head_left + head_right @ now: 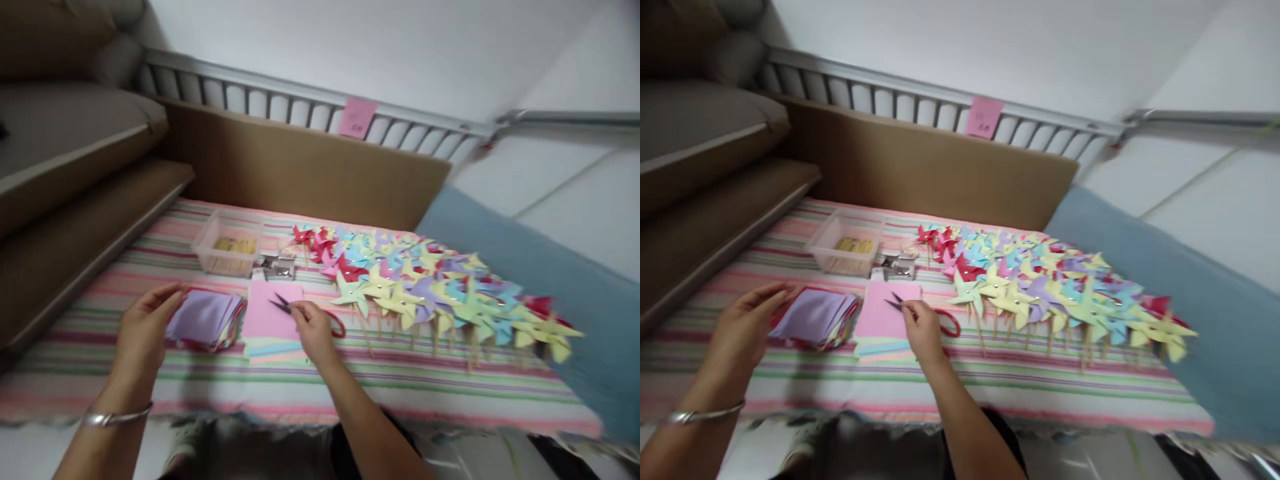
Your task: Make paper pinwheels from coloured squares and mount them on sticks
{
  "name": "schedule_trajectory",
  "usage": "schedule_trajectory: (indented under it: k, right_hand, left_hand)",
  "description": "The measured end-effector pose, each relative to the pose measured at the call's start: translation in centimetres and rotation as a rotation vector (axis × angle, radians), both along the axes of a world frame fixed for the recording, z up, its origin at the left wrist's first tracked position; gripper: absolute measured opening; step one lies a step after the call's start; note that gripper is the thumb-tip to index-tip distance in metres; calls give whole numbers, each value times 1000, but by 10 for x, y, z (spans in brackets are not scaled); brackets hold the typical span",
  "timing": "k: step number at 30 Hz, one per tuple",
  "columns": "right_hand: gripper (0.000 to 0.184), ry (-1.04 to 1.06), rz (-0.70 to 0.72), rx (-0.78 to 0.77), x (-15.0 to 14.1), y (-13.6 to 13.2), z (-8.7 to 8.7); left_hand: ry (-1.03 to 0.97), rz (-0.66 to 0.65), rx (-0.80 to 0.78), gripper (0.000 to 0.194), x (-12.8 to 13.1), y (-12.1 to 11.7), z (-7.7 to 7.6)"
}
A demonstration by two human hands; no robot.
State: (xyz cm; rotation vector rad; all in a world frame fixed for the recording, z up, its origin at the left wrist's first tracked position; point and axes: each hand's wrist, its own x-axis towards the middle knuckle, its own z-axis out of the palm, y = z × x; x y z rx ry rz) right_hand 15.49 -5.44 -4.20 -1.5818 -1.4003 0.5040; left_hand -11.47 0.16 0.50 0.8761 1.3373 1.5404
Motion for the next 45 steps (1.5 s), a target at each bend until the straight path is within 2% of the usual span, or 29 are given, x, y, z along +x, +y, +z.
schedule_trajectory:
  k: [4,8,11,15,17,20,26,30,34,39,45]
  right_hand:
    - [20,108,92,64,-4,1,-4]
    - [19,137,168,76,-11,0,0]
    - [19,141,208,76,-14,-5,3]
    - [18,143,251,69,-17,-11,6]
    - [18,136,272,72,-17,-13,6]
    - [17,116,299,98,-18,-16,8]
    - [18,106,310,98,-18,-18,9]
    - [18,123,301,83,-17,-17,10]
    - [18,130,294,51,-14,-13,12]
    - [19,150,244,-4,-4,-4,11]
    - [18,176,236,-13,0,-3,14]
  left_hand:
    - [226,154,65,29,-30,-11,-10]
    - [477,190,73,28,-41,-22,-21]
    - [704,127,106,29,-32,-30,-27]
    - [1008,-63,183,33,-9,-41,-35]
    - [1110,-128,165,41,1,-45,-39]
    - [1219,-154,121,50,11,-47,-41]
    - [1360,-99,-67,57,30,-36,-35]
    - [1383,-95,-163,56,39,-26,-31]
    - [1337,-101,-193,52,39,-20,-28]
    - [1226,-109,-208,44,27,-15,-29]
    - [1127,-101,-141,31,15,-11,-32]
